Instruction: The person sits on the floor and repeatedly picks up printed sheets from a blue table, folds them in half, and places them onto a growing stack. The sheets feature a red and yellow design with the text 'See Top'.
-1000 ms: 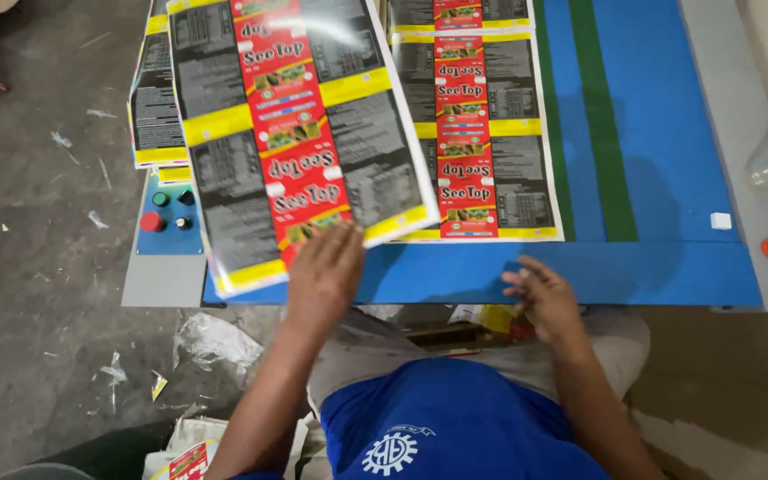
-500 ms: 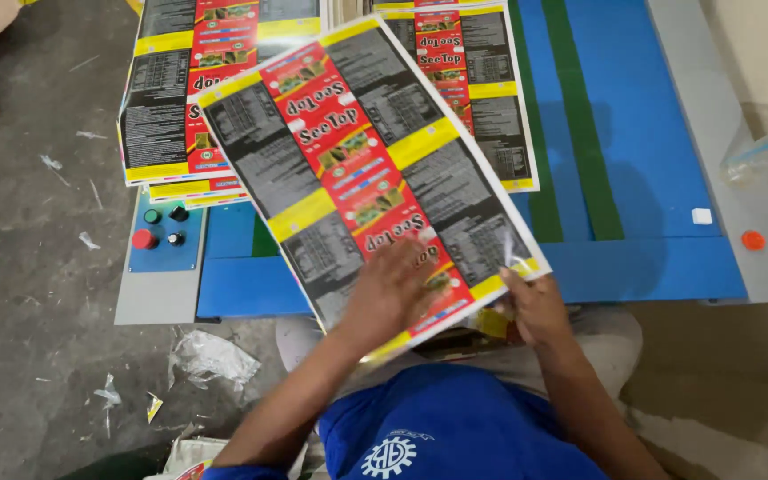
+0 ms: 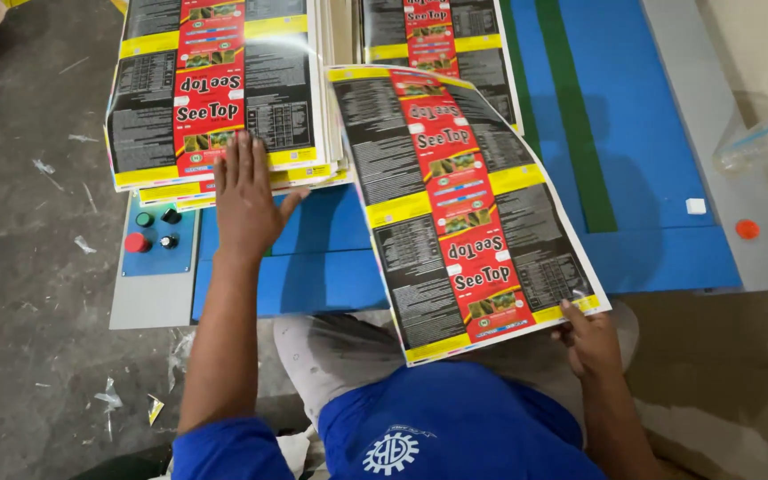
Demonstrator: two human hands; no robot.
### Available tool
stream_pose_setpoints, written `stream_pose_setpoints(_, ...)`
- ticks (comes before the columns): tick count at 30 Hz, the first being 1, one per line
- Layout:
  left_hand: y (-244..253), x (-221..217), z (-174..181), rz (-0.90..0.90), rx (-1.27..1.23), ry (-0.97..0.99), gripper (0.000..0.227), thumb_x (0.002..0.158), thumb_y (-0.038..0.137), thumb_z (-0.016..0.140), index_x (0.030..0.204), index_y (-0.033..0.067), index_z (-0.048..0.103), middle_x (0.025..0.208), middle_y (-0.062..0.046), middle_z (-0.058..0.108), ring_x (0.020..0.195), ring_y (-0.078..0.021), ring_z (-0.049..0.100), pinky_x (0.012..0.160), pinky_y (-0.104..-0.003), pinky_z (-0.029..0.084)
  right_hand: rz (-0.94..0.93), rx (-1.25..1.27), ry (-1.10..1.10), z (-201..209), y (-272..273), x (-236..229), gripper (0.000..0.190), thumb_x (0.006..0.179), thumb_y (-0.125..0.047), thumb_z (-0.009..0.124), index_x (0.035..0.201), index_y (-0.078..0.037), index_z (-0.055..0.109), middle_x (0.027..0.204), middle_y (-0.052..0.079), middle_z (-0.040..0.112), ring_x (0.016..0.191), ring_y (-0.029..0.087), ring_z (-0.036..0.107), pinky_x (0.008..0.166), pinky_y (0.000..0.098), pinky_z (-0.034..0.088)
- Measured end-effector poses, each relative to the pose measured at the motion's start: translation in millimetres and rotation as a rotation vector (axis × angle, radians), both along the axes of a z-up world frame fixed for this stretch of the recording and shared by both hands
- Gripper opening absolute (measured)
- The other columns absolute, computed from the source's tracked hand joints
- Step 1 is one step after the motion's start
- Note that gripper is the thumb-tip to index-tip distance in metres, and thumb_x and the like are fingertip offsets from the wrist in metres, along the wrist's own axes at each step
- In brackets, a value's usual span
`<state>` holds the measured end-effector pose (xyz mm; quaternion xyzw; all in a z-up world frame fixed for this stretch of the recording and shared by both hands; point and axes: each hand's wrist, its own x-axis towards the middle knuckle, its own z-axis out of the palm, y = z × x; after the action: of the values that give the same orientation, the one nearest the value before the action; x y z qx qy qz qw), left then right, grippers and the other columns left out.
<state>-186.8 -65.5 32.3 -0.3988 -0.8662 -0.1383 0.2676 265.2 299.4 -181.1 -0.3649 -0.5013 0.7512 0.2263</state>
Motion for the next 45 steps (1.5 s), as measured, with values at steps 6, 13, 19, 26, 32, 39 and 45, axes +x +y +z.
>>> stream_pose_setpoints(6, -14, 16, -27, 0.074, -0.039, 0.138, 0.040, 0.105, 0.017, 0.065, 0.141, -0.0005, 0.062, 0.148, -0.023, 0.062, 0.141, -0.0379, 0.056, 0.114, -0.049, 0.044, -0.104, -0.014, -0.098, 24, -15, 9, 0.023, 0.098, -0.013, 0.064, 0.120, -0.011, 0.064, 0.099, 0.003, 0.071, 0.073, 0.014, 0.067, 0.054, 0.0293, 0.052)
stream_pose_setpoints(13, -8, 70, 25, 0.064, 0.001, 0.049, 0.025, 0.101, 0.009, 0.063, 0.124, 0.0005, 0.069, 0.126, -0.019, 0.074, 0.123, -0.0346, 0.069, 0.099, -0.047, 0.051, -0.080, 0.024, -0.219, 7, -26, 9, 0.025, 0.098, -0.013, 0.064, 0.122, -0.005, 0.064, 0.102, 0.007, 0.073, 0.078, 0.016, 0.069, 0.055, 0.0309, 0.053)
stream_pose_setpoints(19, 0, 100, 28, 0.041, 0.090, -0.014, 0.026, 0.099, 0.010, 0.064, 0.122, -0.0003, 0.069, 0.122, -0.020, 0.074, 0.119, -0.0350, 0.069, 0.098, -0.048, 0.052, 0.016, 0.074, -0.131, 13, -35, -40, 0.030, 0.096, -0.014, 0.067, 0.125, -0.007, 0.062, 0.096, 0.003, 0.070, 0.072, 0.013, 0.064, 0.051, 0.0286, 0.052)
stream_pose_setpoints(26, 2, 105, 22, 0.011, 0.150, -0.012, 0.025, 0.098, 0.008, 0.066, 0.122, -0.0001, 0.069, 0.121, -0.019, 0.074, 0.119, -0.0347, 0.069, 0.098, -0.047, 0.054, 0.091, 0.206, -0.109, 33, -5, -116, 0.019, 0.101, -0.013, 0.066, 0.114, 0.000, 0.062, 0.092, 0.010, 0.068, 0.069, 0.018, 0.066, 0.048, 0.0301, 0.049)
stream_pose_setpoints(32, 4, 122, 30, -0.015, 0.159, -0.026, 0.030, 0.096, 0.006, 0.067, 0.125, 0.0017, 0.070, 0.124, -0.019, 0.073, 0.117, -0.0350, 0.070, 0.096, -0.046, 0.054, 0.096, -0.060, -0.146, 45, -7, -118, 0.032, 0.099, -0.016, 0.062, 0.129, -0.006, 0.057, 0.101, 0.012, 0.074, 0.077, 0.020, 0.072, 0.053, 0.0303, 0.049)
stream_pose_setpoints(39, 47, 168, -32, -0.307, 0.086, -0.158, 0.038, 0.092, 0.012, 0.069, 0.128, 0.0011, 0.067, 0.138, -0.020, 0.062, 0.128, -0.0391, 0.060, 0.106, -0.055, 0.047, 0.413, 0.004, -0.056, 108, -83, -121, 0.046, 0.096, -0.017, 0.064, 0.140, -0.006, 0.059, 0.114, 0.014, 0.075, 0.087, 0.019, 0.071, 0.075, 0.0284, 0.059)
stream_pose_setpoints(45, 78, 207, -32, -0.426, -0.031, -0.194, 0.039, 0.090, 0.017, 0.067, 0.128, 0.0057, 0.067, 0.150, -0.022, 0.055, 0.138, -0.0395, 0.055, 0.111, -0.054, 0.043, 0.434, 0.007, 0.041, 121, -93, -139, 0.036, 0.096, -0.024, 0.066, 0.124, -0.003, 0.064, 0.103, 0.007, 0.074, 0.083, 0.014, 0.070, 0.061, 0.0296, 0.055)
